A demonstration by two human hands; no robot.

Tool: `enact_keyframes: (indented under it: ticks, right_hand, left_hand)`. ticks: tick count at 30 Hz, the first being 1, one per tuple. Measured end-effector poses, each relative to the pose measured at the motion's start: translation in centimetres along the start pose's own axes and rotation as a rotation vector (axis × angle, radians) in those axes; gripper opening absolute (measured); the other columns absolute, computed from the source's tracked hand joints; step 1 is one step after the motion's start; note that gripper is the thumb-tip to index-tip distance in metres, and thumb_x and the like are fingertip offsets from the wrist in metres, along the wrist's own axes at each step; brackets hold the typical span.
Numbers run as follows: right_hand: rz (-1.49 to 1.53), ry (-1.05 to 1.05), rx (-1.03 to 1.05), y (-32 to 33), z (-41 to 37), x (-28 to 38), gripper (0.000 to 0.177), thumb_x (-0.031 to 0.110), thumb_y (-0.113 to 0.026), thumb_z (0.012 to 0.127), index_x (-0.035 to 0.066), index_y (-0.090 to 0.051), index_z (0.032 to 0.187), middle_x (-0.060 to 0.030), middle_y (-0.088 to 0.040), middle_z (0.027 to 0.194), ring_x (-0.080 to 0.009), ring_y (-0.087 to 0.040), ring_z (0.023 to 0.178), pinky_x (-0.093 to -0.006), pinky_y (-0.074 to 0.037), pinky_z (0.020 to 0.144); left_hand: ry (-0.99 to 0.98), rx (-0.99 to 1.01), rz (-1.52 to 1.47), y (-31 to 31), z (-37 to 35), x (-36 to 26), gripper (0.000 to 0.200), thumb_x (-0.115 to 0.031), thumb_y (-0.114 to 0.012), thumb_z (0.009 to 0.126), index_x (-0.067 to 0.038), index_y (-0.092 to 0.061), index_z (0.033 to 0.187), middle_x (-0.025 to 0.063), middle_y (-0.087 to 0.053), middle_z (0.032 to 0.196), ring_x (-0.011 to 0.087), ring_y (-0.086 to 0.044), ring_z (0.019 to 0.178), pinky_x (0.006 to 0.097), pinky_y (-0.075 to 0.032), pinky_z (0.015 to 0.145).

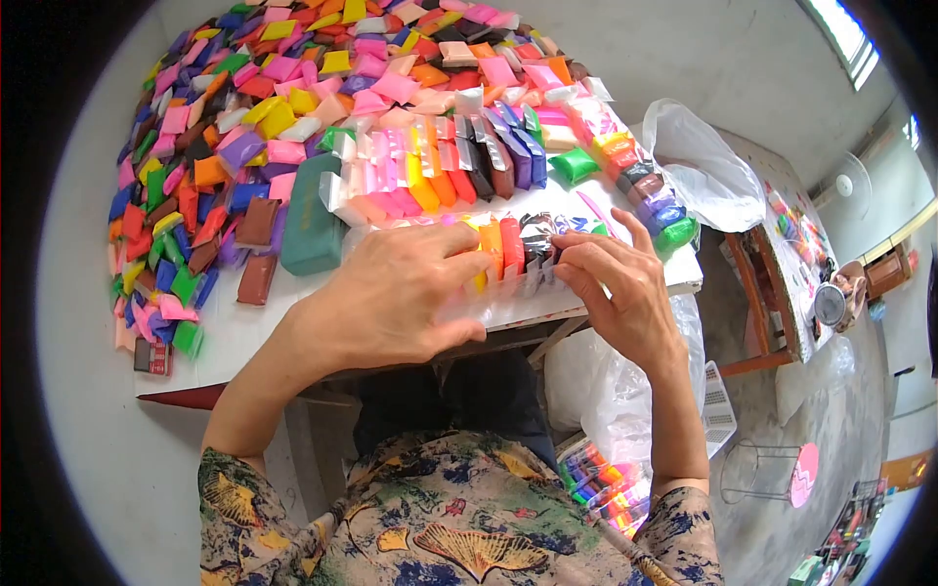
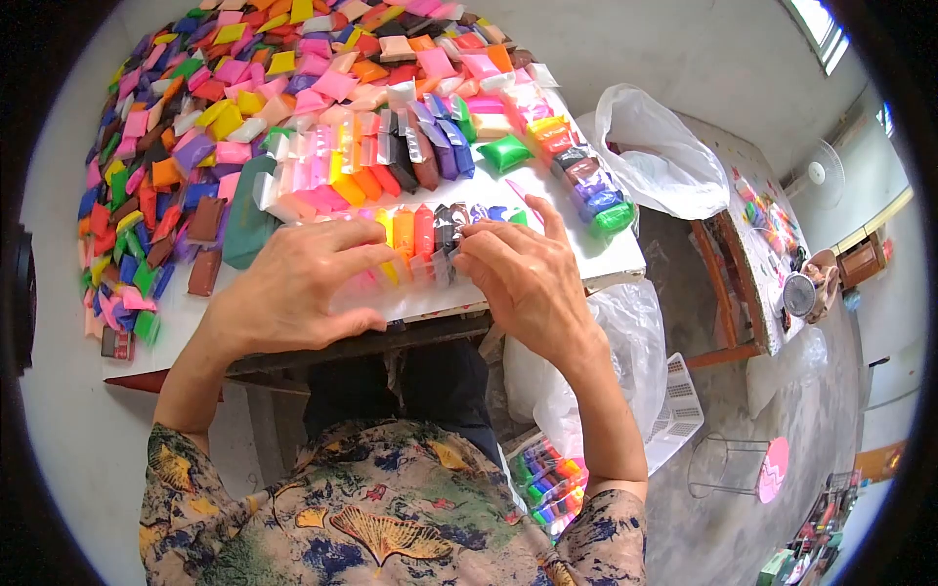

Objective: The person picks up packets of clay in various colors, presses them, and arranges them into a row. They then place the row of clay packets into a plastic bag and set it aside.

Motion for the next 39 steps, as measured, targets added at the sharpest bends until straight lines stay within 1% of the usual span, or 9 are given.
enact_keyframes:
  ticks: [5, 8, 11, 17, 20, 26, 29, 35, 39]
  right_hand:
    - [0.023, -0.049, 0.002, 0.1, 0.4, -0.2, 0.01, 0.016, -0.067, 0.093, 0.006, -0.063, 0.093, -0.0091, -0.072, 0.084, -0.0275, -0.07, 0.082, -0.053, -0.038, 0.106]
    - [0.042, -0.061, 0.005, 0.1, 0.6, -0.4, 0.011, 0.016, -0.064, 0.095, 0.006, -0.061, 0.09, -0.009, -0.07, 0.079, -0.0286, -0.068, 0.078, -0.0516, -0.039, 0.105]
    - [0.057, -0.075, 0.016, 0.0, 1.0, -0.9, 0.012, 0.016, -0.063, 0.095, 0.006, -0.06, 0.088, -0.0099, -0.067, 0.075, -0.0297, -0.066, 0.073, -0.0501, -0.04, 0.103]
    - [0.065, -0.126, 0.037, -0.1, 1.6, -1.6, 0.016, 0.019, -0.062, 0.096, 0.007, -0.061, 0.086, -0.01, -0.063, 0.067, -0.0315, -0.064, 0.069, -0.0498, -0.041, 0.101]
    - [0.054, -0.142, -0.011, 0.0, 1.8, -1.6, 0.019, 0.019, -0.062, 0.095, 0.007, -0.061, 0.082, -0.0107, -0.062, 0.064, -0.033, -0.063, 0.066, -0.0484, -0.045, 0.094]
    - [0.007, -0.237, -0.009, -0.4, 2.6, -2.1, 0.025, 0.022, -0.066, 0.092, 0.004, -0.061, 0.075, -0.0146, -0.063, 0.064, -0.0361, -0.063, 0.064, -0.0462, -0.049, 0.075]
    - [-0.038, -0.34, 0.04, -0.8, 2.6, -2.3, 0.026, 0.024, -0.066, 0.091, 0.003, -0.062, 0.076, -0.0156, -0.065, 0.068, -0.0366, -0.064, 0.068, -0.0465, -0.05, 0.073]
    - [-0.08, -0.384, 0.143, -1.8, 2.8, -2.5, 0.025, 0.024, -0.064, 0.09, 0.002, -0.064, 0.078, -0.0168, -0.068, 0.078, -0.0362, -0.067, 0.077, -0.0476, -0.05, 0.072]
    - [-0.146, -0.394, 0.188, -2.1, 3.1, -2.7, 0.026, 0.027, -0.066, 0.087, 0.001, -0.068, 0.083, -0.0175, -0.068, 0.084, -0.0363, -0.067, 0.08, -0.0473, -0.052, 0.075]
  left_hand:
    - [-0.012, -0.047, 0.025, -0.6, 0.2, 1.2, 0.018, -0.01, -0.07, 0.084, -0.001, -0.064, 0.099, 0.0119, -0.064, 0.104, 0.0328, -0.066, 0.092, 0.0401, -0.053, 0.078]
    - [0.019, -0.101, -0.074, -0.2, 0.5, 2.0, 0.011, -0.007, -0.066, 0.086, 0.0, -0.064, 0.094, 0.0121, -0.065, 0.094, 0.0324, -0.065, 0.084, 0.0384, -0.052, 0.073]
    - [0.035, -0.094, -0.134, 0.0, 1.1, 2.9, 0.01, -0.008, -0.065, 0.087, 0.001, -0.064, 0.091, 0.0134, -0.064, 0.087, 0.0317, -0.065, 0.081, 0.0379, -0.051, 0.072]
    - [0.117, -0.082, -0.24, 0.1, 1.6, 4.0, 0.015, -0.013, -0.065, 0.09, 0.002, -0.066, 0.088, 0.0124, -0.065, 0.086, 0.0278, -0.064, 0.079, 0.0373, -0.05, 0.072]
    - [0.186, -0.077, -0.293, -0.3, 1.6, 5.1, 0.02, -0.016, -0.065, 0.091, 0.003, -0.067, 0.088, 0.0107, -0.063, 0.085, 0.025, -0.062, 0.075, 0.0357, -0.048, 0.07]
    - [0.361, -0.032, -0.364, -0.8, 2.3, 6.8, 0.025, -0.02, -0.066, 0.088, 0.004, -0.068, 0.082, 0.0087, -0.059, 0.081, 0.0188, -0.059, 0.072, 0.035, -0.046, 0.067]
    - [0.461, 0.089, -0.342, -1.3, 2.7, 7.3, 0.026, -0.02, -0.066, 0.085, 0.006, -0.067, 0.078, 0.0088, -0.059, 0.076, 0.018, -0.059, 0.069, 0.0347, -0.046, 0.064]
    - [0.471, 0.05, -0.255, -1.3, 3.3, 7.7, 0.026, -0.017, -0.069, 0.077, 0.007, -0.062, 0.07, 0.0124, -0.056, 0.065, 0.019, -0.058, 0.062, 0.0366, -0.045, 0.058]
    - [0.431, 0.021, -0.186, -0.9, 3.7, 7.4, 0.027, -0.017, -0.07, 0.074, 0.005, -0.057, 0.067, 0.0161, -0.057, 0.065, 0.0249, -0.06, 0.063, 0.0397, -0.046, 0.059]
Point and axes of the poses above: each hand's wrist, its own z-axis towards the middle knuckle, its own y-axis out of the back of the hand, x = y × z, the point moved 9 cm from there along z, towards the middle knuckle
